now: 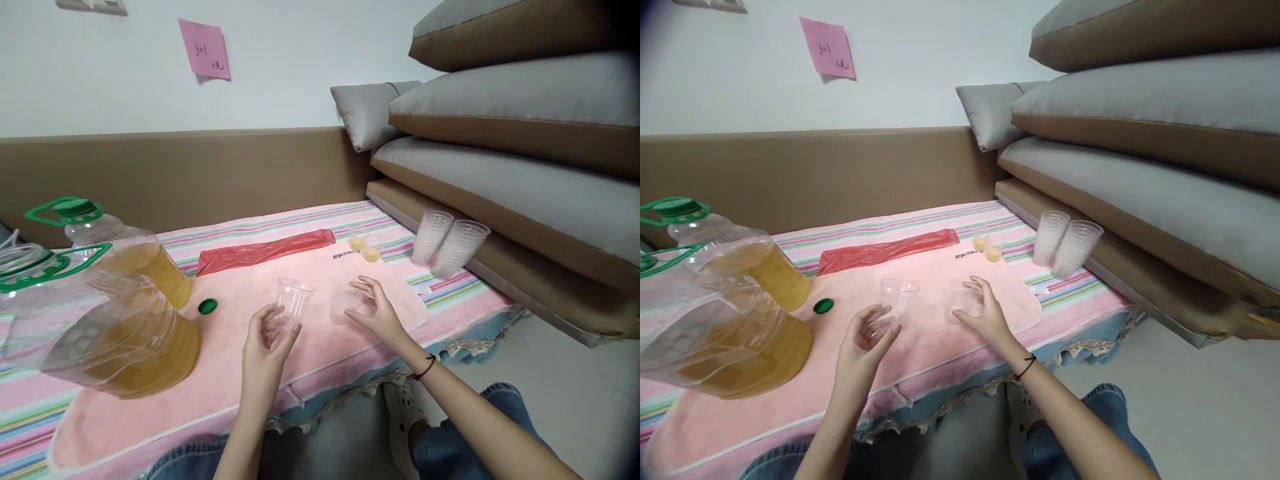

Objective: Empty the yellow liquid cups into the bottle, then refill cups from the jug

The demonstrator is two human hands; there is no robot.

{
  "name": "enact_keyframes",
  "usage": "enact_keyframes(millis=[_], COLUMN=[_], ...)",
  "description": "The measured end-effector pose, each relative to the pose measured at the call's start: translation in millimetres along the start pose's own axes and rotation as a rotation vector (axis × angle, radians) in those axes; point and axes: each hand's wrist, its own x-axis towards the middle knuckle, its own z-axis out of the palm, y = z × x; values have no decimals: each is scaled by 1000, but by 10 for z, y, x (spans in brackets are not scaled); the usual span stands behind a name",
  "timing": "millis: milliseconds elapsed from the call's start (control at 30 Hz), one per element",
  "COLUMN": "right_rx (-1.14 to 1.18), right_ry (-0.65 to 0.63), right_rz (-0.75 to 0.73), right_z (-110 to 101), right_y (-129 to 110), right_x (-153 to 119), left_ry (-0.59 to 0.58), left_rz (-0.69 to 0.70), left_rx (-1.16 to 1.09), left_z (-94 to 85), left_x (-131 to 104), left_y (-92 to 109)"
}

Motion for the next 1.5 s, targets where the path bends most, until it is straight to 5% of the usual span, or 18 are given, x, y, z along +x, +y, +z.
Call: enact_keyframes(millis=[167,367,600,733,933,1167,1500], right_rx=[-50,41,332,233,-13,-189,-313], right_ry=[-30,-36,-109,166,648,760,807], right_rz=[-40,-117,54,39,90,204,259], right_z=[-15,-48,76,-314,-1115,-1355,-1414], right_y=[-53,-463,-650,-417,341,901,1109], right_x=[-11,-144,-271,32,511,636,697], left_ry=[-23,-131,-279,-233,-197,-210,-213], left_rz=[-5,0,44,70,37,29,2], left_rx=[-27,-98,-124,-82,-57,-22,-18], left_z=[-10,164,478,482,396,384,390], left_x=[-30,-135,-273,-227,-147,-127,-142], left_y=[-1,-5,-11,-19,-76,-135,-146])
